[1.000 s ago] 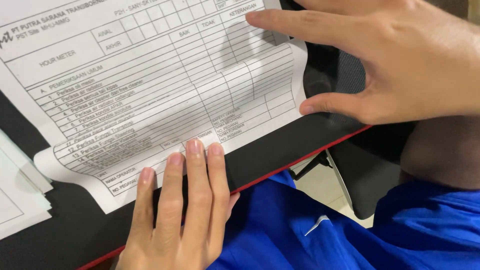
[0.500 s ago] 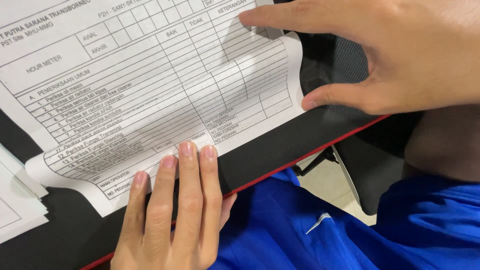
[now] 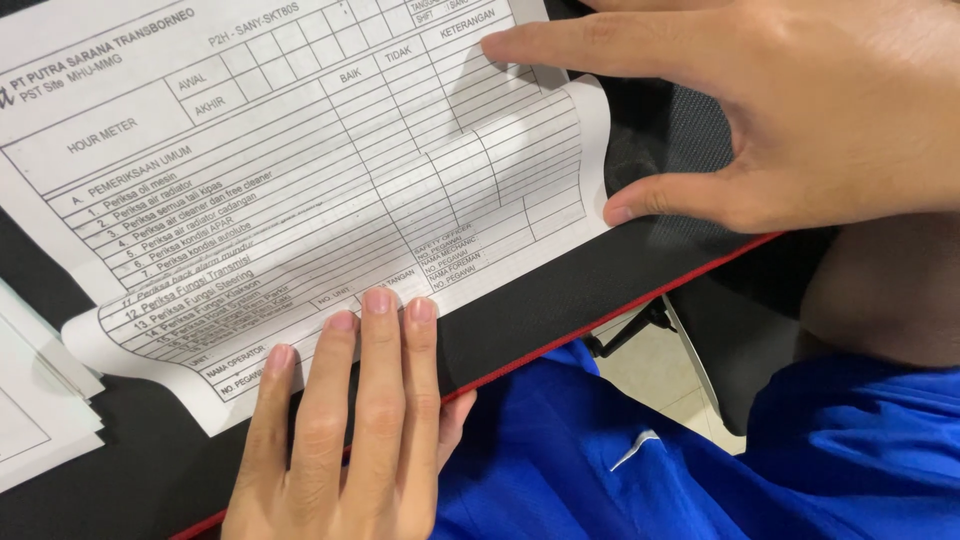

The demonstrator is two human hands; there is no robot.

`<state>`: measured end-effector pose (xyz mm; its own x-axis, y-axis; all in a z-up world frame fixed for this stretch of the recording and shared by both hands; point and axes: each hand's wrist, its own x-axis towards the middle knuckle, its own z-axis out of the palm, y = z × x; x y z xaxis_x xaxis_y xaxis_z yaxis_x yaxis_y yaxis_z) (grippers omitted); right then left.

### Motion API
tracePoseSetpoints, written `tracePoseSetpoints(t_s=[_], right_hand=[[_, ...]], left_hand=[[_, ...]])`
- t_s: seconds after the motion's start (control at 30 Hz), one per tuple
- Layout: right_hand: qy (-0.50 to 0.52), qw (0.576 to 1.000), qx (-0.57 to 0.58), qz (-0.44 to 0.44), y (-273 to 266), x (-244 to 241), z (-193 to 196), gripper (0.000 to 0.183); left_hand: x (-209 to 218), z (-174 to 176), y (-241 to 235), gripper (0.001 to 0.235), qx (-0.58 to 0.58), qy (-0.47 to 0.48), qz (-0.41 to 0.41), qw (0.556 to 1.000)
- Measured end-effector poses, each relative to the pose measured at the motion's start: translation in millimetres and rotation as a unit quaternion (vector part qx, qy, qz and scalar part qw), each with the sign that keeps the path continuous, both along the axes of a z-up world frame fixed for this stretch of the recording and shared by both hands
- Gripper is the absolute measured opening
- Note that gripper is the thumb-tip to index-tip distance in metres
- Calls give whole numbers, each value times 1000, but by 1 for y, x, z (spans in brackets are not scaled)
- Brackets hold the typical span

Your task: Fold printed documents and insert them into envelopes

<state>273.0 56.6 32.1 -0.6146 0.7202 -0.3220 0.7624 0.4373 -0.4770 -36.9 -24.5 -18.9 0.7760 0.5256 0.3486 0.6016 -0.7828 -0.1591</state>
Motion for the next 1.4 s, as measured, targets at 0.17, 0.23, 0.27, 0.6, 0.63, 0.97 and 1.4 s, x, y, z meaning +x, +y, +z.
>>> tracePoseSetpoints(t_s=[0.17, 0.23, 0.27, 0.6, 0.63, 0.97, 1.4], right_hand=[[-11, 1000, 0, 0, 0, 1, 0, 90], [-16, 1000, 1, -2, 0, 1, 0, 90], [-14, 1000, -1, 0, 1, 1, 0, 90], [-34, 999, -3, 1, 3, 0, 2, 94], [-34, 999, -3, 2, 3, 1, 1, 94], [-27, 1000, -7, -3, 2, 0, 1, 94], [3, 995, 99, 33, -9, -23, 0, 96]], left_hand=[[-1, 0, 0, 58, -5, 1, -1, 1000], [-1, 0, 0, 58, -3, -1, -1, 1000], [-1, 0, 0, 59, -3, 1, 0, 1000], [-1, 3, 1, 59, -1, 11, -6, 1000], [-2, 3, 1, 59, -1, 11, -6, 1000], [-2, 4, 4, 60, -1, 10, -11, 1000], [-8, 18, -4, 35, 15, 40, 36, 998]])
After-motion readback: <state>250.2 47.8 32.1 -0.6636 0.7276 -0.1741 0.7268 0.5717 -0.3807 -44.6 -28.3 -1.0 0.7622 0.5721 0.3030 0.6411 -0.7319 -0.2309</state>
